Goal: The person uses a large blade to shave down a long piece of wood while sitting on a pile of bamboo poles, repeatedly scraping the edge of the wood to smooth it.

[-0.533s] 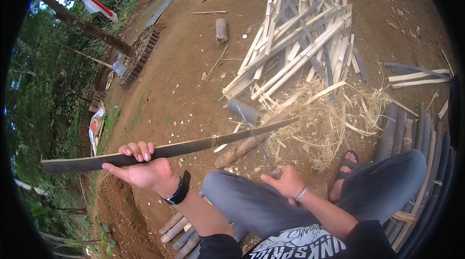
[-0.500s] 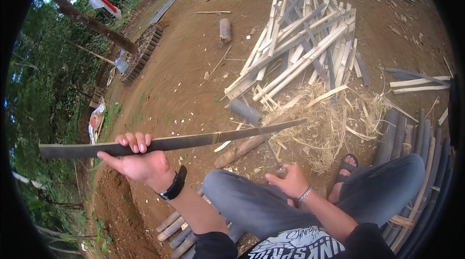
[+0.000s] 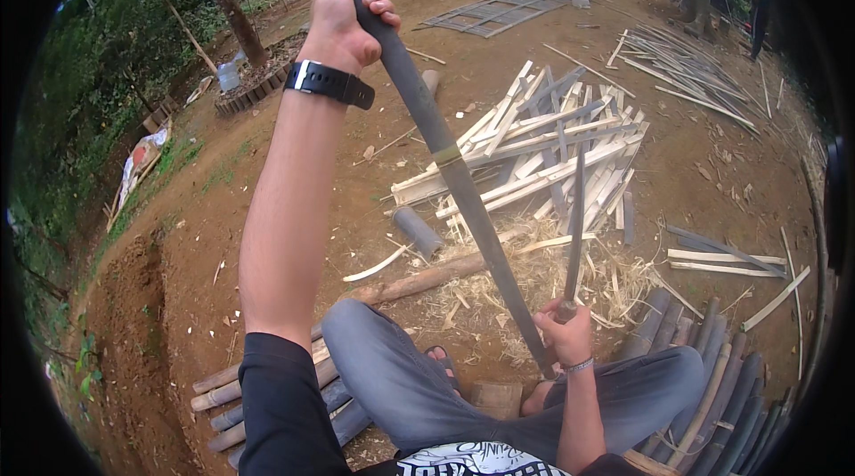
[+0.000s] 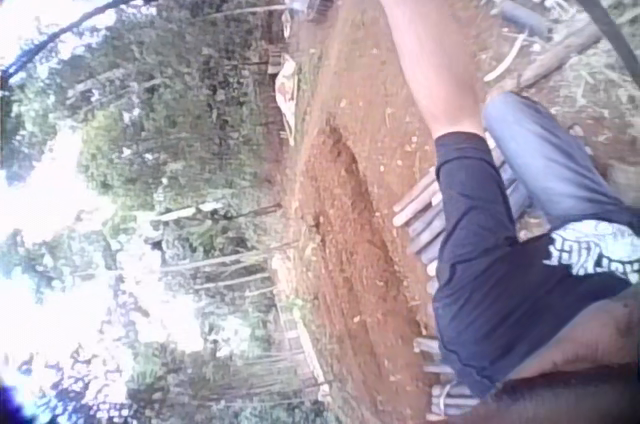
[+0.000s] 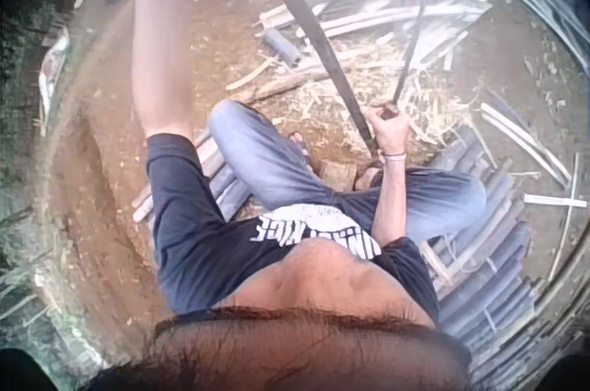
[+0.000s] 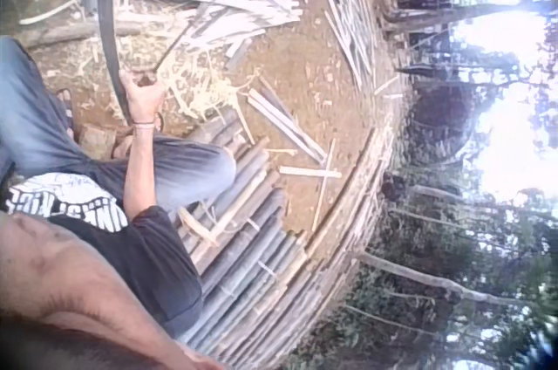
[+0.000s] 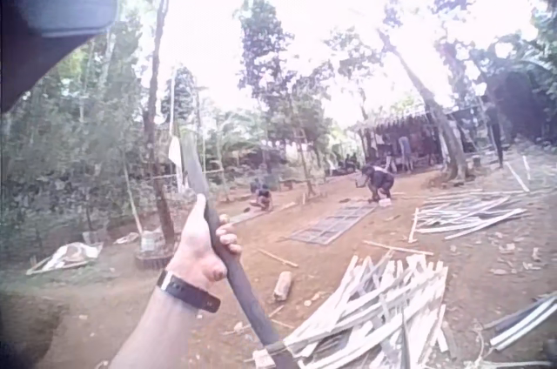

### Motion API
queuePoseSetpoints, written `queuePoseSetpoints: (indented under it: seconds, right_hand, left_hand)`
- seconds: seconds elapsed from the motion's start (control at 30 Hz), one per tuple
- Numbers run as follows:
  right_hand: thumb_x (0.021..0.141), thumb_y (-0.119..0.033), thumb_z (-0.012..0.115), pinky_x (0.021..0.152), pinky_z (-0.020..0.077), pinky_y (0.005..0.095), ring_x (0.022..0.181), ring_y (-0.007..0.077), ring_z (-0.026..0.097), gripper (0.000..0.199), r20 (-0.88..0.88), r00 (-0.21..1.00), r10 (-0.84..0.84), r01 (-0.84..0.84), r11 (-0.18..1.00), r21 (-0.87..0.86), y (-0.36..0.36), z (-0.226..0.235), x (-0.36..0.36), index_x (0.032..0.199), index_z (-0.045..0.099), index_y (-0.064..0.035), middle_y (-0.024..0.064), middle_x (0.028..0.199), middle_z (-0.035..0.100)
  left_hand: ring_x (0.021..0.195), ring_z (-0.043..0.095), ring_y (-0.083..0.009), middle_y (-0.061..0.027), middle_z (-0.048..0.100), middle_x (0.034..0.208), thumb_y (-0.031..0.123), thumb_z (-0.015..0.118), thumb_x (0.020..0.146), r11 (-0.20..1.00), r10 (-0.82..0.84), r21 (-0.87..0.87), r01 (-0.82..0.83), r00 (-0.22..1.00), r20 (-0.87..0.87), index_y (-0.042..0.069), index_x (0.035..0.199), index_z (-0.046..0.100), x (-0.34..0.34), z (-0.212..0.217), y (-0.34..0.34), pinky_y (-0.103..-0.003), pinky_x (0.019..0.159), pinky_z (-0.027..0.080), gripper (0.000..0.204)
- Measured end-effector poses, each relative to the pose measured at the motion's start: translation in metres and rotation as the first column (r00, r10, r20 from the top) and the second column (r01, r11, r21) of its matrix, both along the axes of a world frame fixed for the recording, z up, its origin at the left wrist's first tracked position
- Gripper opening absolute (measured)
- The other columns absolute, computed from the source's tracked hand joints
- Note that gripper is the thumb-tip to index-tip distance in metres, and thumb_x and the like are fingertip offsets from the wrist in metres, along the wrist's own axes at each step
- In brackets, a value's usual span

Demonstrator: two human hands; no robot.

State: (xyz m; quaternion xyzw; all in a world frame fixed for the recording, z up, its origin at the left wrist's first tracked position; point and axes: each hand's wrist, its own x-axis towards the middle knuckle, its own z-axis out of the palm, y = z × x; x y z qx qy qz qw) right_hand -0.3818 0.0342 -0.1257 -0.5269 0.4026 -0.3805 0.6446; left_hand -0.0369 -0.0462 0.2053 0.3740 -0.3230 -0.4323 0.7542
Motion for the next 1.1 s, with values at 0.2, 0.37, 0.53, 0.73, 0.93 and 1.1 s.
queuePoseSetpoints:
  seconds: [0.2,0.37,0.53,0.73,0.93,1.1]
  right_hand:
    - [0.078,-0.013,0.073,0.040,0.0361,0.0224,0.043,0.0078,0.046,0.021,0.241,0.909,0.342,-0.392,0.895,0.210,0.013,-0.016,-0.001,0.077,0.059,0.0019,0.0020,0.055,0.052]
    - [0.077,-0.016,0.075,0.041,0.0356,0.0229,0.043,0.0089,0.046,0.025,0.323,0.858,0.399,-0.487,0.832,0.267,0.025,-0.008,0.002,0.081,0.057,0.0011,0.0018,0.054,0.051]
    - [0.074,-0.013,0.077,0.041,0.0357,0.0223,0.043,0.0081,0.047,0.024,0.286,0.849,0.444,-0.509,0.832,0.220,0.028,-0.004,0.004,0.079,0.058,0.0001,0.0012,0.055,0.052]
    - [0.070,-0.012,0.080,0.043,0.0368,0.0212,0.047,0.0055,0.050,0.025,-0.014,0.922,0.386,-0.384,0.920,0.078,0.031,0.008,0.007,0.075,0.058,-0.0015,-0.0010,0.057,0.055]
    - [0.067,-0.010,0.082,0.051,0.0442,0.0218,0.057,0.0061,0.055,0.026,-0.224,0.929,0.295,-0.337,0.925,-0.177,0.030,0.006,0.012,0.076,0.059,-0.0010,-0.0005,0.062,0.059]
    - [0.068,-0.014,0.082,0.053,0.0451,0.0221,0.059,0.0063,0.056,0.028,-0.218,0.944,0.246,-0.300,0.916,-0.267,0.037,0.004,0.018,0.079,0.061,0.0005,0.0009,0.063,0.061]
  left_hand:
    - [0.043,0.039,-0.0100,0.0036,0.039,0.054,0.066,0.038,0.089,0.997,-0.049,0.062,0.052,0.998,-0.051,0.013,0.084,0.043,0.004,0.013,-0.028,-0.027,0.043,0.035,0.054]
    - [0.042,0.038,-0.0084,0.0048,0.038,0.052,0.067,0.035,0.089,0.991,-0.120,0.064,0.121,0.992,-0.027,0.013,0.076,0.044,-0.007,0.025,-0.032,-0.026,0.043,0.034,0.056]
    - [0.042,0.039,-0.0096,0.0039,0.040,0.052,0.065,0.034,0.090,0.994,-0.105,0.031,0.105,0.994,-0.003,0.013,0.076,0.045,-0.003,0.027,-0.040,-0.026,0.044,0.035,0.055]
    - [0.042,0.045,-0.0137,0.0001,0.042,0.052,0.056,0.035,0.093,0.989,0.146,0.026,-0.147,0.988,0.041,0.011,0.084,0.046,-0.007,0.022,-0.049,-0.029,0.040,0.038,0.048]
    - [0.042,0.046,-0.0148,-0.0006,0.043,0.052,0.057,0.036,0.092,0.972,0.234,0.017,-0.234,0.972,0.036,0.011,0.082,0.047,-0.012,0.019,-0.058,-0.031,0.039,0.038,0.049]
    - [0.043,0.048,-0.0166,-0.0010,0.043,0.052,0.057,0.039,0.091,0.973,0.214,0.075,-0.218,0.975,0.061,0.009,0.079,0.047,-0.012,0.017,-0.060,-0.032,0.040,0.040,0.049]
